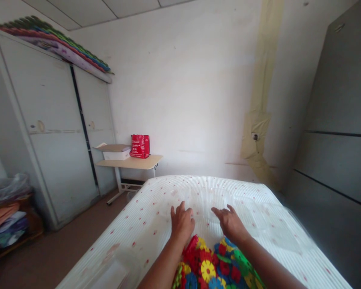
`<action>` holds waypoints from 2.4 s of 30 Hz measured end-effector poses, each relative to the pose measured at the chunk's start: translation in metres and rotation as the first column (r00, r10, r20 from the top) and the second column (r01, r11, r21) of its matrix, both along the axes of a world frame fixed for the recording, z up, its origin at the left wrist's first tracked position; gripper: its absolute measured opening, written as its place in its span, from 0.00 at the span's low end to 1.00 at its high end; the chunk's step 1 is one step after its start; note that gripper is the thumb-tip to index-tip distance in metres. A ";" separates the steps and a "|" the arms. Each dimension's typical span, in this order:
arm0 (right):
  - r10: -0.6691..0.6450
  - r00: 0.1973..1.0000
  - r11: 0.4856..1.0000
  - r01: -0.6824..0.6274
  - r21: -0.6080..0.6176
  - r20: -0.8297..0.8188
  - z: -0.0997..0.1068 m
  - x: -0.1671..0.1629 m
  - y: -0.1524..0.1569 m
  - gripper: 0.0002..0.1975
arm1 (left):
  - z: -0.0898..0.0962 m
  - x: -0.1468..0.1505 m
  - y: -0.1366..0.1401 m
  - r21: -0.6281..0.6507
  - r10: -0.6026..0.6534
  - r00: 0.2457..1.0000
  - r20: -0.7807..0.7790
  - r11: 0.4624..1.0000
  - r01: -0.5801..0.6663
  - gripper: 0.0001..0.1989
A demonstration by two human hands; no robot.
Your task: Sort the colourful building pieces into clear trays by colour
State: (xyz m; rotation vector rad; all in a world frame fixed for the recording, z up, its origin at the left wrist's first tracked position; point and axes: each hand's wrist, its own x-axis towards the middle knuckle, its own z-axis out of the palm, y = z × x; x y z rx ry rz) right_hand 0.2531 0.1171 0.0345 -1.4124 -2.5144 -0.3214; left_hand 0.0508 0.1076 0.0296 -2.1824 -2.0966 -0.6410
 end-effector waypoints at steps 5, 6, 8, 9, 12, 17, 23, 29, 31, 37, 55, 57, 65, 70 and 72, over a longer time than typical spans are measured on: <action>0.046 0.995 0.999 -0.046 0.009 -0.087 -0.005 0.007 -0.007 0.26 | 0.001 -0.002 -0.009 0.005 -0.069 0.997 0.022 0.998 0.069 0.10; 0.046 0.995 0.999 -0.046 0.003 -0.090 -0.006 0.008 -0.008 0.26 | 0.001 -0.002 -0.011 0.002 -0.074 0.997 0.027 0.997 0.074 0.10; 0.047 0.995 0.999 -0.048 -0.015 -0.085 -0.006 0.009 -0.010 0.26 | 0.001 -0.001 -0.013 -0.011 -0.071 0.997 0.041 0.997 0.071 0.10; 0.047 0.995 0.999 -0.050 -0.023 -0.083 -0.005 0.009 -0.011 0.27 | 0.001 -0.001 -0.014 -0.020 -0.070 0.996 0.047 0.997 0.071 0.10; 0.047 0.995 0.998 -0.052 -0.047 -0.093 -0.005 0.009 -0.014 0.28 | 0.001 -0.001 -0.015 -0.040 -0.067 0.997 0.049 0.997 0.069 0.11; 0.045 0.991 0.997 -0.052 -0.056 -0.126 -0.005 0.008 -0.014 0.28 | 0.003 -0.004 -0.014 -0.053 -0.021 1.000 0.011 0.998 0.022 0.17; 0.092 0.977 0.993 -0.104 -0.057 -0.192 -0.006 0.005 -0.013 0.27 | 0.006 -0.005 -0.015 -0.054 -0.001 1.000 -0.012 0.999 0.001 0.14; 0.107 0.967 0.989 -0.126 -0.072 -0.230 -0.009 0.005 -0.013 0.28 | 0.008 0.000 -0.018 -0.087 0.022 1.000 0.015 0.996 -0.021 0.17; 0.096 0.969 0.990 -0.118 -0.081 -0.230 -0.008 0.005 -0.013 0.29 | 0.008 0.002 -0.017 -0.095 0.027 0.999 0.017 0.995 -0.026 0.17; 0.121 0.964 0.988 -0.139 -0.064 -0.236 -0.008 0.004 -0.012 0.30 | 0.010 -0.001 -0.013 -0.085 -0.004 1.000 0.021 0.996 0.006 0.17; 0.252 0.933 0.964 -0.218 0.154 -0.255 -0.005 0.027 -0.018 0.23 | 0.013 -0.008 -0.026 -0.005 -0.049 0.998 0.039 0.999 0.049 0.15; 0.233 0.926 0.968 -0.191 0.163 -0.297 0.006 0.033 -0.033 0.21 | 0.016 -0.008 -0.028 -0.006 -0.055 0.998 0.031 0.998 0.055 0.19; -0.033 0.800 0.991 0.103 0.083 -0.600 0.004 0.088 -0.124 0.16 | 0.013 -0.011 -0.071 0.175 -0.123 0.990 0.063 0.978 0.110 0.17; -0.302 0.664 0.950 0.266 -0.161 -0.684 -0.020 0.123 -0.160 0.20 | -0.005 -0.022 -0.121 0.245 -0.249 0.949 0.193 0.949 0.199 0.13; -0.390 0.600 0.919 0.299 -0.256 -0.698 -0.024 0.131 -0.168 0.21 | -0.013 -0.031 -0.144 0.279 -0.322 0.920 0.224 0.926 0.256 0.15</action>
